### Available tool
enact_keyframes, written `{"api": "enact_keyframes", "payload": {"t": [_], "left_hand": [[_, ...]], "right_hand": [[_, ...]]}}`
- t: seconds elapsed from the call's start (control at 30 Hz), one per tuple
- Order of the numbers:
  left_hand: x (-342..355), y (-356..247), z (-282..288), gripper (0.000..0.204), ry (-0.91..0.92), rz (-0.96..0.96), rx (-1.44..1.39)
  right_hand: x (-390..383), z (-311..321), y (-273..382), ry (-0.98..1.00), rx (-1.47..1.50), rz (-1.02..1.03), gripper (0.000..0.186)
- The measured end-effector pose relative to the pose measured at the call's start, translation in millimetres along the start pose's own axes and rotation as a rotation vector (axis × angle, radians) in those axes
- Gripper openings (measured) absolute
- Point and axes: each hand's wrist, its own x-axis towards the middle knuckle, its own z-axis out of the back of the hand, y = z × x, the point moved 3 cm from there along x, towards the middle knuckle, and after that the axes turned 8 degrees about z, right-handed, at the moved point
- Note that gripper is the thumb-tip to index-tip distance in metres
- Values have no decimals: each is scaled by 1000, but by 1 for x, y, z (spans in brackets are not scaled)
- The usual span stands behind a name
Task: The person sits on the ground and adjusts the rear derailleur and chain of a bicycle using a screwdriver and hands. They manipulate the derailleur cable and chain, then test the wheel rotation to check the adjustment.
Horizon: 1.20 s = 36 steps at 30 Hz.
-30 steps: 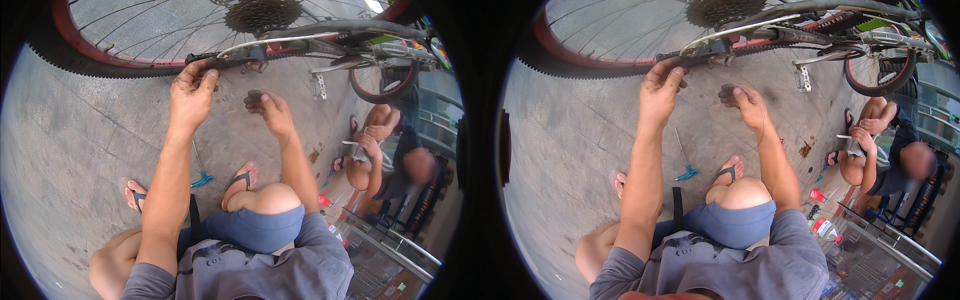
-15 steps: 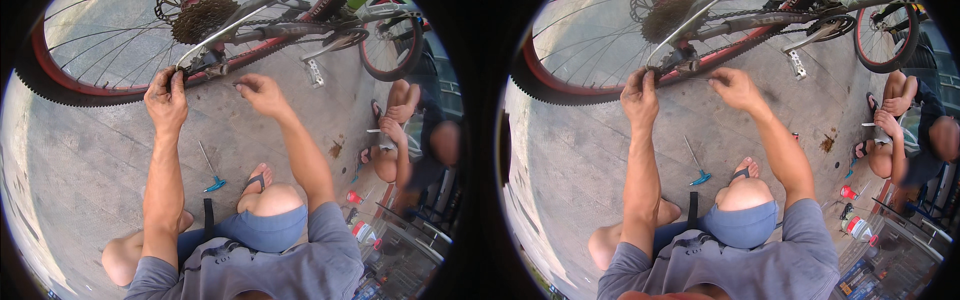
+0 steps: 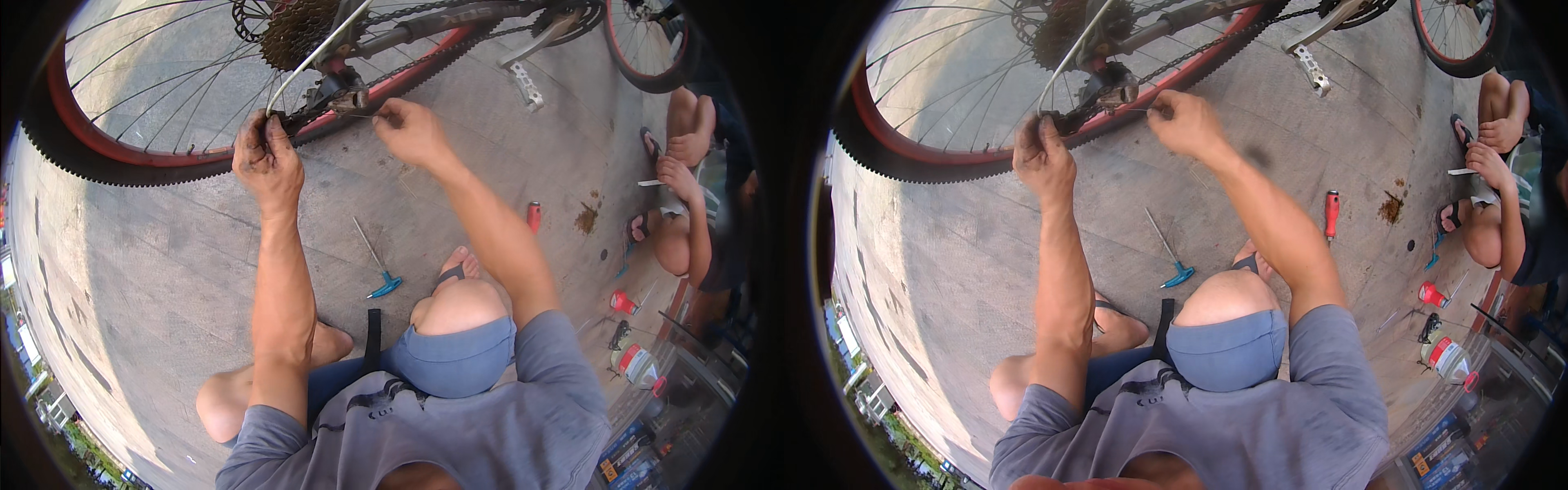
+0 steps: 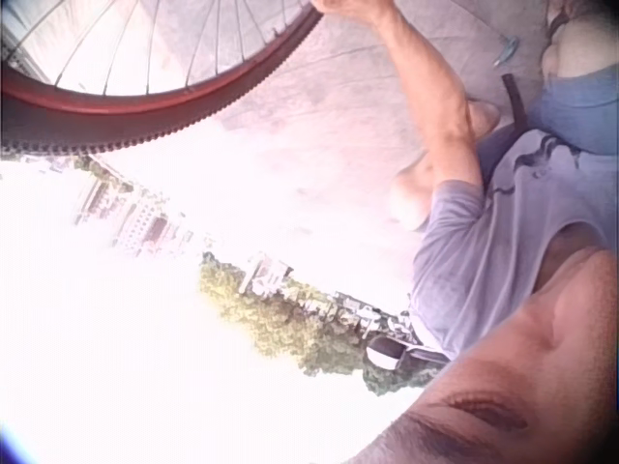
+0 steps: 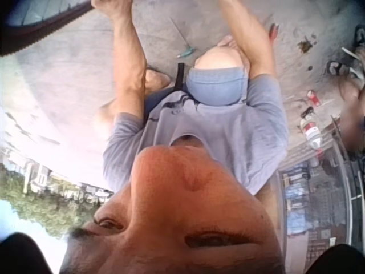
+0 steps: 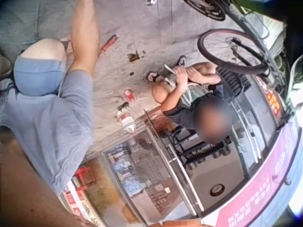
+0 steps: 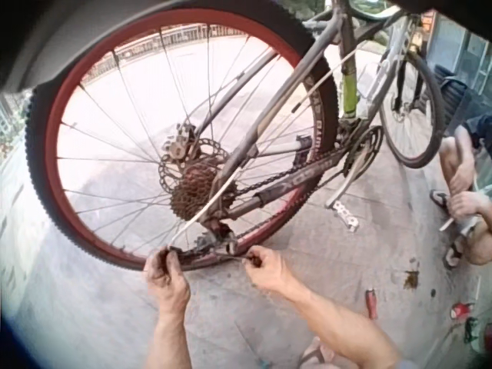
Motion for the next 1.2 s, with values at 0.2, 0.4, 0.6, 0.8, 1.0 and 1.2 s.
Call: {"api": "enact_keyframes", "payload": {"t": [0.2, 0.4, 0.6, 0.8, 1.0, 1.2], "left_hand": [[47, -13, 50, 12, 195, 198, -239], [74, -40, 76, 17, 426, 491, -423], [89, -87, 74, 28, 1057, 401, -97], [83, -119, 41, 37, 1048, 453, 58], [79, -137, -5, 27, 893, 227, -16], [64, -122, -24, 17, 813, 347, -44]], "right_hand": [[3, -43, 11, 76, 55, 76, 36], [-20, -9, -4, -81, -13, 61, 49], [-13, 68, 1, -225, 251, -38, 29], [56, 137, 72, -248, 595, -15, 22], [105, 172, 110, -188, 909, 8, 30], [115, 158, 111, -265, 969, 167, 15]]}}
